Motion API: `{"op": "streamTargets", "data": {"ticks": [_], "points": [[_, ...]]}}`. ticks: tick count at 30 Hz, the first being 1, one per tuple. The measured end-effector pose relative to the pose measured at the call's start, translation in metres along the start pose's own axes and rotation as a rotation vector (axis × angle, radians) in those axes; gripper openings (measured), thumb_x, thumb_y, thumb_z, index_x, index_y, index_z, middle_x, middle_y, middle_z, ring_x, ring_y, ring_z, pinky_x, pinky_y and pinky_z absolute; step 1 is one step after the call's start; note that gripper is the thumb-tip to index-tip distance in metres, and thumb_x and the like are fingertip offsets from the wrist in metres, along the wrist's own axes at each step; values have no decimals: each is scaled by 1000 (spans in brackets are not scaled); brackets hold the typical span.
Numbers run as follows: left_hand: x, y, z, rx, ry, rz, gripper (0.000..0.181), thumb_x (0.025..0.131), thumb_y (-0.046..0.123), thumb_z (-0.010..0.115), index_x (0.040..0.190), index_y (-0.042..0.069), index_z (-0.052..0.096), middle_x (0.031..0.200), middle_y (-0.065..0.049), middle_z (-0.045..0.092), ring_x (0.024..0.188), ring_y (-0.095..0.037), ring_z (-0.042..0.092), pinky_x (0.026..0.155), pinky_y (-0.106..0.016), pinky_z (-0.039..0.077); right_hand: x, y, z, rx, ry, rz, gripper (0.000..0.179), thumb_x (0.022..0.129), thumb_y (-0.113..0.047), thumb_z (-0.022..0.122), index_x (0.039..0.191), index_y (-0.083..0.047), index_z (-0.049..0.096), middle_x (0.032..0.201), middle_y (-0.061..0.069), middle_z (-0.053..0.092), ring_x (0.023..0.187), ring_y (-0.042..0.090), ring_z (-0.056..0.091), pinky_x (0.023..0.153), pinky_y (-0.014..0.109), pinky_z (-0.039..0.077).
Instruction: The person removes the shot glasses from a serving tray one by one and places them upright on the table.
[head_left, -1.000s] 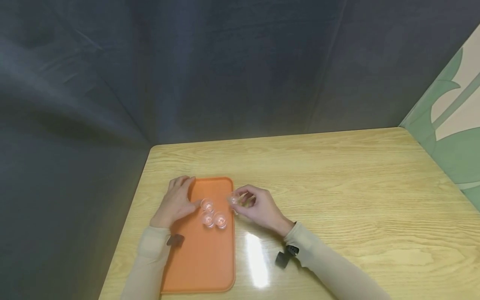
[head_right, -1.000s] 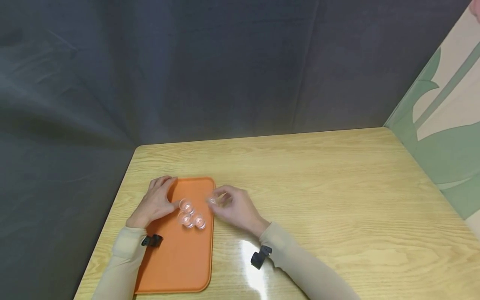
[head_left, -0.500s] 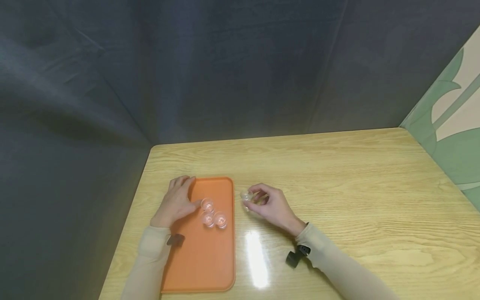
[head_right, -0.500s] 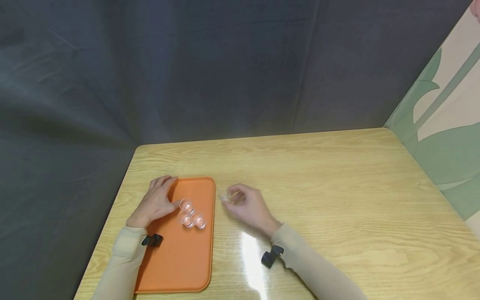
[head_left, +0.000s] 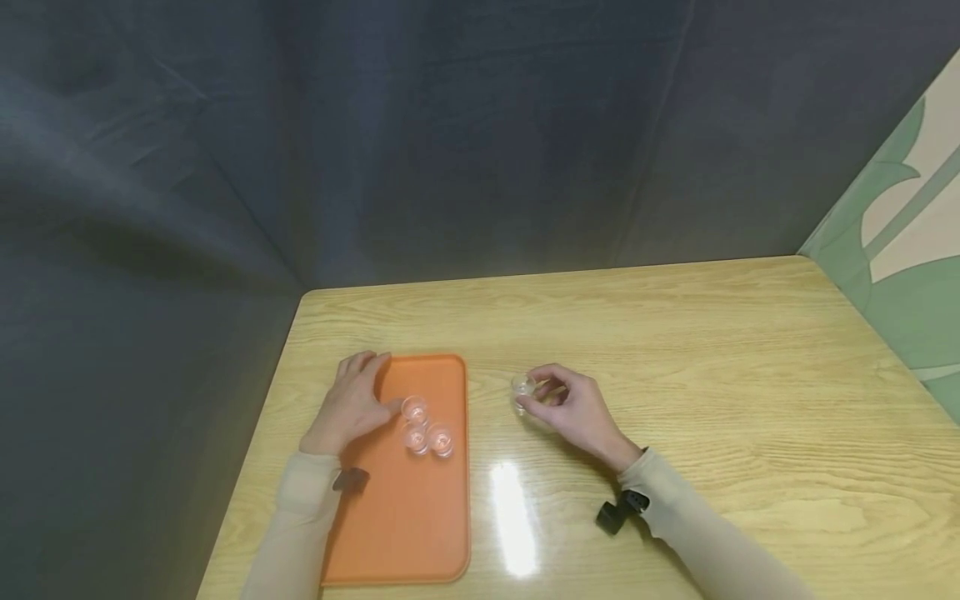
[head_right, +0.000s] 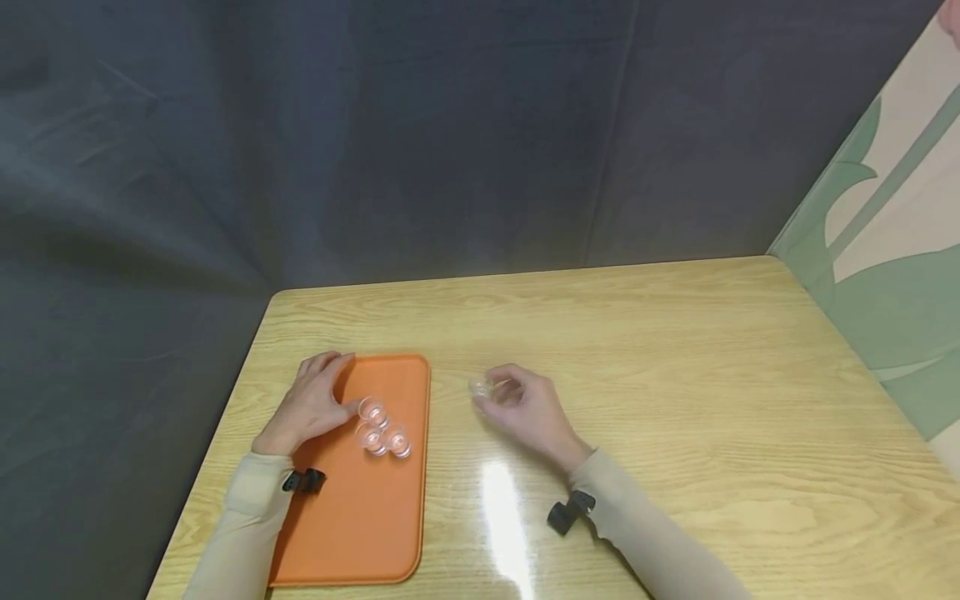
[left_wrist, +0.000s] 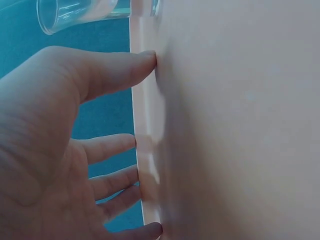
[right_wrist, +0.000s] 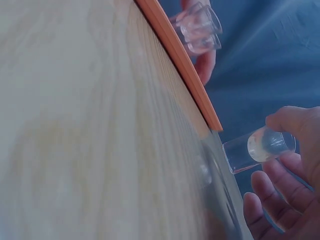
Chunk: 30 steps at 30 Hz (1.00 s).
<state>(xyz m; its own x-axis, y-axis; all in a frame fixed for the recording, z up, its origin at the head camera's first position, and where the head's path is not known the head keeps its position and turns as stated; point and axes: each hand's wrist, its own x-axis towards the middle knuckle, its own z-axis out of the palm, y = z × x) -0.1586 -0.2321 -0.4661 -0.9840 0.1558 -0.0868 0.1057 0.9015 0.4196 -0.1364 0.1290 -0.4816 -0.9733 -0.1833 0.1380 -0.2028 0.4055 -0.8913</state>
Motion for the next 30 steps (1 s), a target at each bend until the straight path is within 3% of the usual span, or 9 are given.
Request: {"op": "streamTargets", "data": {"ticks": [30], "points": [[-1,-4,-2,-34,10,-33,83,92,37,76,161,4,43,165,-29,34,156,-49,24,122,-68,34,-21,37,-81,-140,182,55,34,93,-20,83,121,-2,73,103,17,78,83,1,69,74,16,57]]}}
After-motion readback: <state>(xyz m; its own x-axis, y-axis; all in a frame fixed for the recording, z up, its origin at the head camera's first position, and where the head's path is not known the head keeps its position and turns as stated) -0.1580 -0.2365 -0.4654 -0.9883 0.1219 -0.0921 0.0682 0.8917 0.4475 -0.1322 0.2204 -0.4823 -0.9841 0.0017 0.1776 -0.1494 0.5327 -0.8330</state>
